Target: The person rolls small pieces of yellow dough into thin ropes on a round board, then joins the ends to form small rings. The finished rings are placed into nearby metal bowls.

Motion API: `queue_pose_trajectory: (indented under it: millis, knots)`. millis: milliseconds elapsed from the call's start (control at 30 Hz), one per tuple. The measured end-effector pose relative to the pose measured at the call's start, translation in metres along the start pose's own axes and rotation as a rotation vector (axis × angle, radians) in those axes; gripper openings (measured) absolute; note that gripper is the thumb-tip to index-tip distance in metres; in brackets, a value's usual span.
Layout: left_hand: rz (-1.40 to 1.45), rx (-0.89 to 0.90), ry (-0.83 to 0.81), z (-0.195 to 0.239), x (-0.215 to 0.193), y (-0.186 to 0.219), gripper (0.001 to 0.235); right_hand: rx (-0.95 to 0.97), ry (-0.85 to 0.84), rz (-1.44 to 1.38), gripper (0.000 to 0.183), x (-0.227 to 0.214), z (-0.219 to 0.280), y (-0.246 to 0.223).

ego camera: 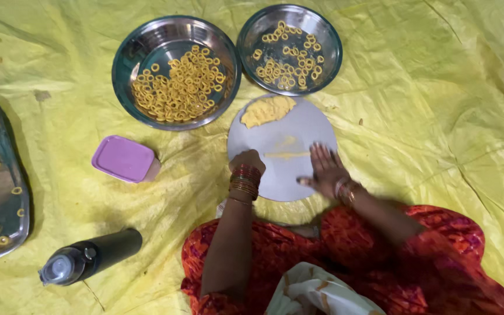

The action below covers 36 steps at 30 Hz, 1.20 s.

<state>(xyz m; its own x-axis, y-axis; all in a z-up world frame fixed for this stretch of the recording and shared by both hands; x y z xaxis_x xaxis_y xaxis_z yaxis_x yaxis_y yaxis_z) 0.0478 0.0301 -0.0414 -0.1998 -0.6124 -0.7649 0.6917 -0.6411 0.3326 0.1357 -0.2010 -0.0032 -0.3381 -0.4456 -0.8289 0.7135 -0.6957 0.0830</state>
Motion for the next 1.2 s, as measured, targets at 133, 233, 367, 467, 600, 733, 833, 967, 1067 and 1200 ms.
queue_pose_trajectory:
  millis: [133, 233, 367, 467, 600, 733, 833, 967, 1067, 1200]
  knots:
    - [0.017, 0.005, 0.01, 0.013, -0.012, -0.004, 0.032, -0.013, 0.227, -0.073, 0.107, -0.04, -0.057, 0.01]
    - [0.049, 0.026, 0.044, 0.022, -0.017, -0.006, 0.031, 0.047, 0.21, -0.079, 0.106, -0.061, -0.079, 0.009]
    - [0.062, 0.041, 0.064, 0.023, -0.021, -0.007, 0.03, 0.034, 0.228, -0.09, 0.108, -0.069, -0.05, 0.003]
    - [0.055, 0.012, 0.033, 0.02, -0.019, -0.003, 0.03, 0.027, 0.061, -0.155, 0.109, -0.044, -0.008, -0.002]
    - [0.016, 0.028, 0.018, 0.019, -0.018, 0.008, 0.028, 0.012, -0.109, 0.003, 0.112, -0.02, 0.026, 0.002]
    - [-0.001, 0.036, 0.01, 0.017, -0.015, 0.009, 0.028, 0.031, 0.047, -0.041, 0.109, -0.037, -0.011, 0.011]
    - [-0.012, 0.041, 0.036, 0.019, -0.016, 0.005, 0.028, 0.122, 0.102, -0.032, 0.106, -0.065, -0.055, 0.023]
    - [0.012, 0.021, 0.011, 0.02, -0.017, 0.0, 0.028, 0.129, 0.251, -0.027, 0.114, -0.078, -0.074, -0.009]
    - [0.025, 0.027, 0.029, 0.018, -0.018, 0.001, 0.029, 0.092, 0.354, -0.176, 0.117, -0.052, -0.042, -0.033]
    - [0.024, 0.054, 0.062, 0.016, -0.016, 0.005, 0.029, 0.059, 0.24, -0.153, 0.109, -0.018, -0.015, -0.032]
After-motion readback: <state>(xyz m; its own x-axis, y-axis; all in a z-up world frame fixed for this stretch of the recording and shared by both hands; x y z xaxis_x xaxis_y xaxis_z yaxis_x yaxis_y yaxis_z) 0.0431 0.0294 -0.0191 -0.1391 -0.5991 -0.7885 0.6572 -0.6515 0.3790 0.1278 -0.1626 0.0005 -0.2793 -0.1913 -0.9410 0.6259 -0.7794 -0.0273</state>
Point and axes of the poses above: each hand's wrist, its own z-axis away from the middle knuckle, its own x-axis out of the palm, y = z × x, the point moved 7 cm from there along -z, towards the middle knuckle, and after that the axes turned 3 degrees about y, right-handed, at the moved point
